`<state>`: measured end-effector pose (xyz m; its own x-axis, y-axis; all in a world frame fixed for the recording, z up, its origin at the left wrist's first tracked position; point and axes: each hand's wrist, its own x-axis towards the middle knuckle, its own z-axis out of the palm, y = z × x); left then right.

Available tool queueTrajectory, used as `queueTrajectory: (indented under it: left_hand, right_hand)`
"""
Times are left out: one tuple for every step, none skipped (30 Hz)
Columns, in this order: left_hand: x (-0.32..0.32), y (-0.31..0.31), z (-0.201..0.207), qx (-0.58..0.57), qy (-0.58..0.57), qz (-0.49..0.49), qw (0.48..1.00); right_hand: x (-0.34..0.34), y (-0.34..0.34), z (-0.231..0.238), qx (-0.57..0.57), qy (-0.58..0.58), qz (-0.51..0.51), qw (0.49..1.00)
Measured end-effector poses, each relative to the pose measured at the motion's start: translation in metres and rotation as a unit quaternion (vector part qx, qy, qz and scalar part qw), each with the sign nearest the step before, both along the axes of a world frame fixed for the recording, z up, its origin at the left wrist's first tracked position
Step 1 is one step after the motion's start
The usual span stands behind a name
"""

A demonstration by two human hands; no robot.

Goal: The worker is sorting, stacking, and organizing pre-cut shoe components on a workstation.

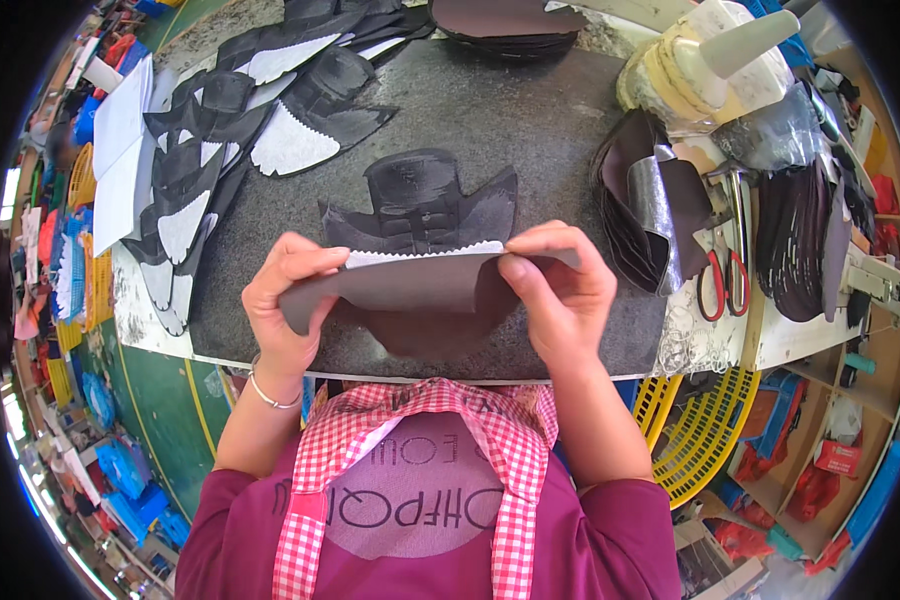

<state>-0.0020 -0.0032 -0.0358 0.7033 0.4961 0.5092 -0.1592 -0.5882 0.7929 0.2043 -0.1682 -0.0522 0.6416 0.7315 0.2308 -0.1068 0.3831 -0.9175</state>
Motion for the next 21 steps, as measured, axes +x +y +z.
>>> queueTrajectory:
  left_hand:
    - [-0.006, -0.009, 0.002, -0.175, -0.004, 0.011, 0.985]
    - [-0.011, -0.016, 0.003, -0.344, -0.009, 0.021, 0.939]
    - [-0.010, -0.021, 0.006, -0.398, -0.013, 0.038, 0.917]
    - [-0.014, -0.021, 0.007, -0.399, -0.012, 0.040, 0.916]
    - [-0.019, -0.019, 0.007, -0.390, 0.057, 0.046, 0.918]
    - [-0.022, -0.017, 0.008, -0.380, 0.124, 0.050, 0.915]
    - [-0.020, -0.016, 0.007, -0.382, 0.125, 0.049, 0.914]
    - [-0.017, -0.012, 0.005, -0.382, 0.151, 0.070, 0.909]
    - [-0.014, -0.007, 0.001, -0.380, 0.176, 0.092, 0.903]
    - [-0.011, -0.005, -0.002, -0.382, 0.177, 0.093, 0.902]
    - [-0.009, -0.004, -0.006, -0.362, 0.180, 0.114, 0.908]
    - [-0.006, -0.002, -0.008, -0.342, 0.182, 0.133, 0.912]
    - [-0.004, 0.000, -0.008, -0.322, 0.192, 0.139, 0.917]
    - [-0.002, 0.003, -0.009, -0.323, 0.193, 0.140, 0.916]
    - [-0.001, 0.007, -0.010, -0.319, 0.210, 0.144, 0.913]
    - [-0.001, 0.009, -0.011, -0.314, 0.227, 0.148, 0.910]
    - [0.001, 0.011, -0.011, -0.315, 0.227, 0.149, 0.909]
    - [0.003, 0.011, -0.010, -0.325, 0.227, 0.150, 0.906]
    - [0.004, 0.012, -0.009, -0.334, 0.226, 0.151, 0.903]
    - [0.005, 0.012, -0.007, -0.335, 0.226, 0.153, 0.902]
    - [0.005, 0.013, -0.005, -0.345, 0.240, 0.152, 0.895]
  right_hand:
    - [0.001, -0.005, 0.002, -0.018, 0.002, 0.002, 1.000]
    - [0.002, -0.010, 0.007, -0.019, 0.003, 0.005, 1.000]
    - [0.002, -0.015, 0.015, -0.073, 0.028, 0.027, 0.997]
    - [0.002, -0.018, 0.019, -0.127, 0.052, 0.048, 0.989]
    - [0.002, -0.016, 0.015, -0.161, 0.059, 0.039, 0.984]
    - [0.004, -0.014, 0.012, -0.164, 0.060, 0.038, 0.984]
    - [0.009, -0.010, 0.009, -0.184, 0.074, 0.039, 0.979]
    - [0.013, -0.006, 0.007, -0.205, 0.088, 0.040, 0.974]
    - [0.013, 0.003, 0.009, -0.223, 0.057, 0.030, 0.973]
    - [0.014, 0.009, 0.007, -0.224, 0.058, 0.031, 0.972]
    - [0.015, 0.014, 0.006, -0.251, 0.027, 0.028, 0.967]
    - [0.016, 0.018, 0.005, -0.277, -0.005, 0.025, 0.961]
    - [0.017, 0.023, 0.001, -0.293, -0.057, 0.007, 0.954]
    - [0.017, 0.027, 0.003, -0.294, -0.056, 0.008, 0.954]
    - [0.017, 0.030, 0.006, -0.329, -0.100, 0.000, 0.939]
    - [0.017, 0.033, 0.008, -0.363, -0.144, -0.008, 0.920]
    - [0.018, 0.036, 0.007, -0.364, -0.144, -0.006, 0.920]
    - [0.018, 0.038, 0.006, -0.382, -0.164, -0.014, 0.909]
    - [0.018, 0.040, 0.006, -0.399, -0.184, -0.022, 0.898]
    - [0.017, 0.042, 0.009, -0.400, -0.183, -0.019, 0.898]
    - [0.015, 0.045, 0.014, -0.410, -0.171, -0.019, 0.896]
